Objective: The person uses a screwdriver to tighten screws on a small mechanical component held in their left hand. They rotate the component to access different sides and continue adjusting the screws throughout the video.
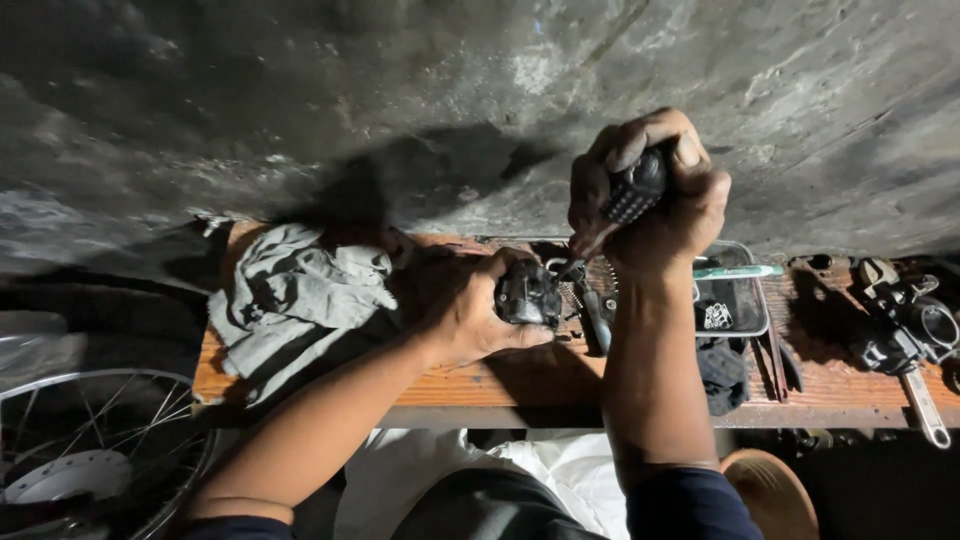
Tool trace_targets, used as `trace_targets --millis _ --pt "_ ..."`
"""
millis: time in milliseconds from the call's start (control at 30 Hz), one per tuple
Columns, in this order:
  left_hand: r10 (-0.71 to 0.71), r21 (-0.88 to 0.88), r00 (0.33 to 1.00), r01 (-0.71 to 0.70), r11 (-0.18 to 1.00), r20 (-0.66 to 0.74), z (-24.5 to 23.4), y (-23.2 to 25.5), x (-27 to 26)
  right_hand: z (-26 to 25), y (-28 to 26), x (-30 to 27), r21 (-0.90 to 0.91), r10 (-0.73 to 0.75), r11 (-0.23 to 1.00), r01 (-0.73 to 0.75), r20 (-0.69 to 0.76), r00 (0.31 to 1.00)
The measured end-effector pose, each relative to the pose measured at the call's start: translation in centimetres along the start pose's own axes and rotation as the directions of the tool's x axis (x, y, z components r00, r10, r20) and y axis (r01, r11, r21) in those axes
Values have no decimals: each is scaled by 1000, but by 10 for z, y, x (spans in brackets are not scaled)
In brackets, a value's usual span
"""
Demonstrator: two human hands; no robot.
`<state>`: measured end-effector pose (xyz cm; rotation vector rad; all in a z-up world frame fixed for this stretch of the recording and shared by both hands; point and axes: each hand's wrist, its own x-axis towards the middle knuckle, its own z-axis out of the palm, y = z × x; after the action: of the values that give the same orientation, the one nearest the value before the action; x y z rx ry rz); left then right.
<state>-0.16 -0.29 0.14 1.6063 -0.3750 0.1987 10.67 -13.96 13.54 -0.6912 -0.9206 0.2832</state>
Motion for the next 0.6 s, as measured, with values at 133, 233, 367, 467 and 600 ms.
trace_targets --millis 133,233,367,467,600 --pt "56 49 998 -56 997 4 -1 -4 0 15 -13 -2 -202 -70 977 74 27 997" --pt "234 -8 972 -234 972 7 0 -5 3 28 -27 -2 -160 -197 965 209 87 977" --pt "-100 -92 995 101 991 8 3 -3 3 46 -22 -11 -24 -160 986 165 153 975" --pt "-198 -231 980 198 953 23 4 -3 4 51 -7 -16 35 -113 993 110 97 989" --pt "-196 -477 978 205 855 68 9 -22 0 48 5 -29 168 -17 985 36 -110 994"
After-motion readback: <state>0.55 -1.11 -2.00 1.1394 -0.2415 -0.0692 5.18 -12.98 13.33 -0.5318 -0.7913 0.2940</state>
